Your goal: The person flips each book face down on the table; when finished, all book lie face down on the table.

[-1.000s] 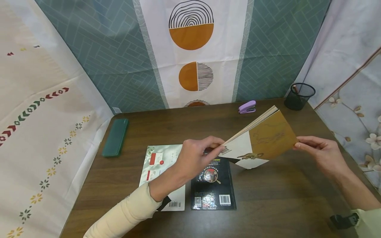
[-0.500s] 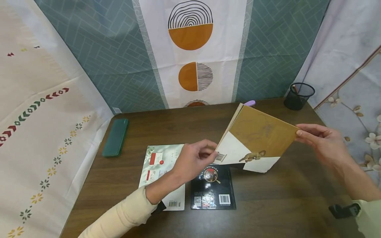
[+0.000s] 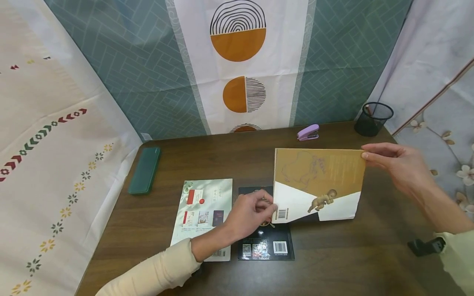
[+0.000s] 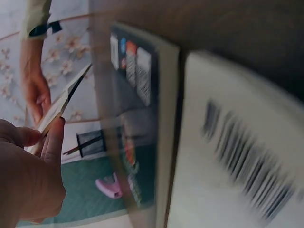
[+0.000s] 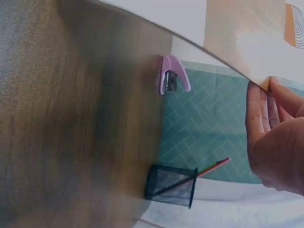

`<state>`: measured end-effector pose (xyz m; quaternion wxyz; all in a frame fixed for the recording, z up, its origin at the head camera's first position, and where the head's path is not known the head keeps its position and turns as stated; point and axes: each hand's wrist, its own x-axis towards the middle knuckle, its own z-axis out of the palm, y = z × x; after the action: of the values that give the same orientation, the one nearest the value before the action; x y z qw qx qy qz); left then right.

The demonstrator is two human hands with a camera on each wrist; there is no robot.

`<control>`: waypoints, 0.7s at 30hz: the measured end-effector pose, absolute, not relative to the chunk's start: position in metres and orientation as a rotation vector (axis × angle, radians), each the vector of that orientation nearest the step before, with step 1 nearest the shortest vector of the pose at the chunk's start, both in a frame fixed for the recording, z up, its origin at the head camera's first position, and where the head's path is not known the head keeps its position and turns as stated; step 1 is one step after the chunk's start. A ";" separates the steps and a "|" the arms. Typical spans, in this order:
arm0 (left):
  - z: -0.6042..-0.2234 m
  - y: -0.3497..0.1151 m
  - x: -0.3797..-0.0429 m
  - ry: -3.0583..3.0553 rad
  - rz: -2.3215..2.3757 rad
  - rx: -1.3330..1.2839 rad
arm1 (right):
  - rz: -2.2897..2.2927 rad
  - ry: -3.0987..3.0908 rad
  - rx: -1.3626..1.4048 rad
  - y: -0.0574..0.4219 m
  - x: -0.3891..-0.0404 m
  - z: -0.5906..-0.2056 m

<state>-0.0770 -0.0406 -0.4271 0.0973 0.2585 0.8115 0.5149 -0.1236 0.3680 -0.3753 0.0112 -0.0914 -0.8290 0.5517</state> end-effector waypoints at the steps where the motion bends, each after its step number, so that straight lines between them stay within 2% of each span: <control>1: -0.430 -0.039 -0.076 2.389 1.525 0.757 | 1.698 -2.612 -0.293 0.367 -0.125 -0.374; 11: -0.445 -0.027 -0.066 2.292 1.536 0.639 | 1.832 -2.472 -0.181 0.361 -0.137 -0.378; 21: -0.450 -0.011 -0.059 2.196 1.515 0.578 | 1.747 -2.550 -0.169 0.361 -0.146 -0.382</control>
<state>-0.0589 -0.0113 -0.4503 0.2043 0.2074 0.7874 0.5434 -0.1464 0.3606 -0.3825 0.0231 -0.0545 -0.8236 0.5641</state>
